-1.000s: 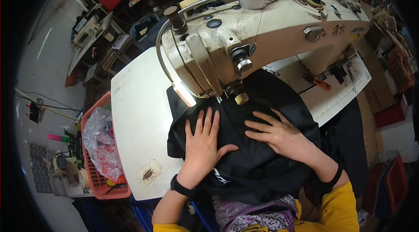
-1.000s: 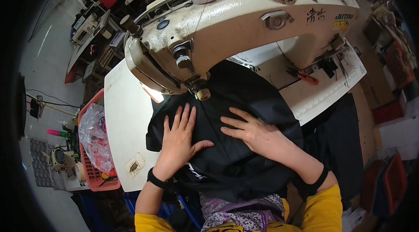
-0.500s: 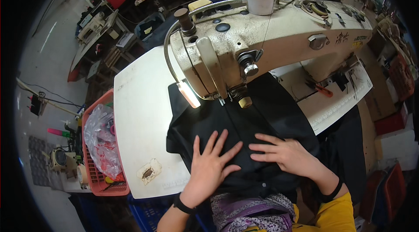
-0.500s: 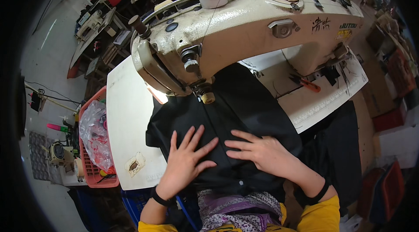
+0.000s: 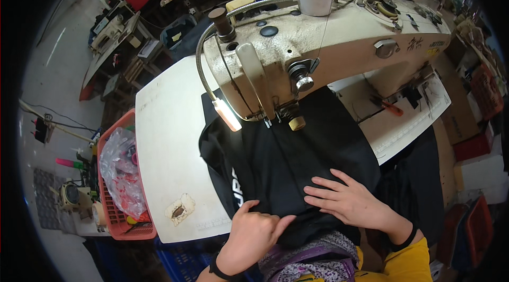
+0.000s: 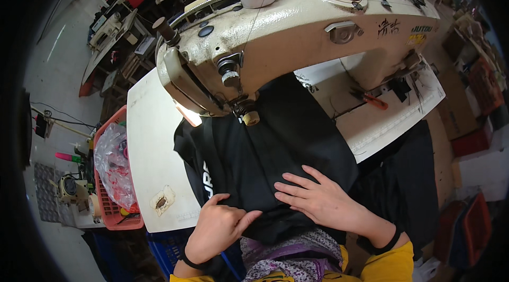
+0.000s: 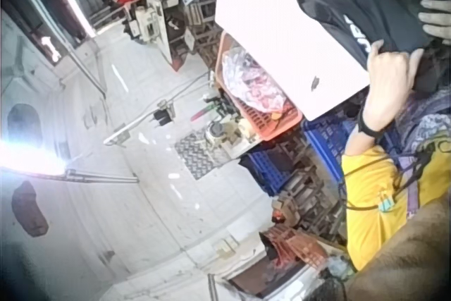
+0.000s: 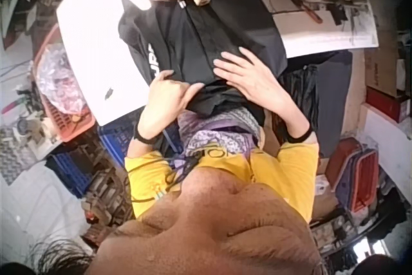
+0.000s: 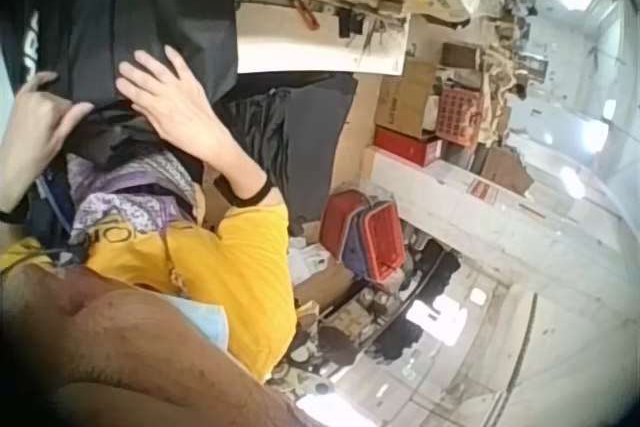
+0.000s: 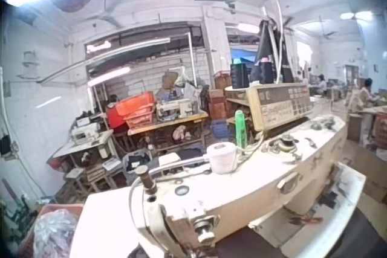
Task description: The recorder is operating an industrial sewing machine to stitch a black fabric bag.
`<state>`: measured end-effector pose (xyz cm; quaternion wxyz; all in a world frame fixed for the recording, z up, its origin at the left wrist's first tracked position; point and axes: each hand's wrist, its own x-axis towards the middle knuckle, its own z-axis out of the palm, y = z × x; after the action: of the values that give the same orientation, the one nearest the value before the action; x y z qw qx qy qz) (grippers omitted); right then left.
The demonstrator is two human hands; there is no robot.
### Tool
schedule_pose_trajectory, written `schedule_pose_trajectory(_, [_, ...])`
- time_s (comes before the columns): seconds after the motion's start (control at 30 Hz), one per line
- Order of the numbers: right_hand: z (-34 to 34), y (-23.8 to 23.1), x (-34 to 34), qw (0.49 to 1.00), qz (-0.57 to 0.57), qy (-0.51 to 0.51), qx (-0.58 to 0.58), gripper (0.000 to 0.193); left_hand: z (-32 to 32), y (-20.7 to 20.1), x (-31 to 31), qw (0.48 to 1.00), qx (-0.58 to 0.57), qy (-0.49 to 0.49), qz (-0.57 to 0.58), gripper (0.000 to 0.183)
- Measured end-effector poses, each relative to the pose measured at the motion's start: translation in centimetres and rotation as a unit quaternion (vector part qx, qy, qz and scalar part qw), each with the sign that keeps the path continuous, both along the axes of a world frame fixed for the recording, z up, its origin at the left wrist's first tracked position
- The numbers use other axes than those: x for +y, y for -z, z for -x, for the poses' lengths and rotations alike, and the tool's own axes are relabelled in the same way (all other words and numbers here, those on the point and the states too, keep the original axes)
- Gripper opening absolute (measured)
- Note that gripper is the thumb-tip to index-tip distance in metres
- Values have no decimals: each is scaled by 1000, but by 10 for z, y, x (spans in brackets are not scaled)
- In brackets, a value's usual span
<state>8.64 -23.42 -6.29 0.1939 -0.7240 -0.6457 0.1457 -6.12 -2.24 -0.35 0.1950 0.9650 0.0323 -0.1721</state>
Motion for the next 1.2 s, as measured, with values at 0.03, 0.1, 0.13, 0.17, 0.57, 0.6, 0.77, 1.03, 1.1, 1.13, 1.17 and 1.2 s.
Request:
schedule_pose_trajectory(0.03, [1, 1, 0, 1000, -5, 12, 15, 48, -1, -1, 1, 997, 69, -35, -13, 21])
schedule_pose_trajectory(0.1, [2, -1, 4, 1000, -8, 5, 4, 48, -5, 3, -12, 993, -86, -70, -28, 20])
schedule_pose_trajectory(0.13, [2, -2, 5, 1000, -7, 0, -6, 48, -9, 8, -21, 965, -240, -99, -39, 21])
schedule_pose_trajectory(0.17, [3, -2, 5, 1000, -7, 0, -7, 48, -20, 17, -27, 943, -323, -84, -5, 39])
schedule_pose_trajectory(0.57, [-21, 3, 23, 994, -50, 56, -81, 43, -29, 69, 10, 974, -180, -60, -127, 99])
schedule_pose_trajectory(0.6, [-24, 4, 28, 994, -51, 55, -80, 43, -31, 68, 15, 974, -179, -61, -128, 99])
schedule_pose_trajectory(0.77, [-41, 5, 52, 991, -71, 60, -100, 40, -47, 67, 41, 976, -151, -50, -147, 105])
schedule_pose_trajectory(1.03, [-71, 20, 85, 990, -93, 68, -80, 44, -80, 63, 85, 977, -152, -46, -143, 97])
schedule_pose_trajectory(1.1, [-78, 23, 90, 990, -102, 65, -76, 53, -85, 57, 88, 974, -190, -32, -123, 87])
schedule_pose_trajectory(1.13, [-77, 20, 88, 990, -101, 67, -75, 53, -85, 52, 88, 968, -228, -18, -102, 78])
schedule_pose_trajectory(1.17, [-75, 14, 83, 992, -80, 39, -84, 53, -83, 49, 84, 953, -298, 23, -58, 57])
schedule_pose_trajectory(1.2, [-72, 7, 77, 994, -60, 11, -94, 53, -76, 45, 79, 950, -306, 63, 13, 37])
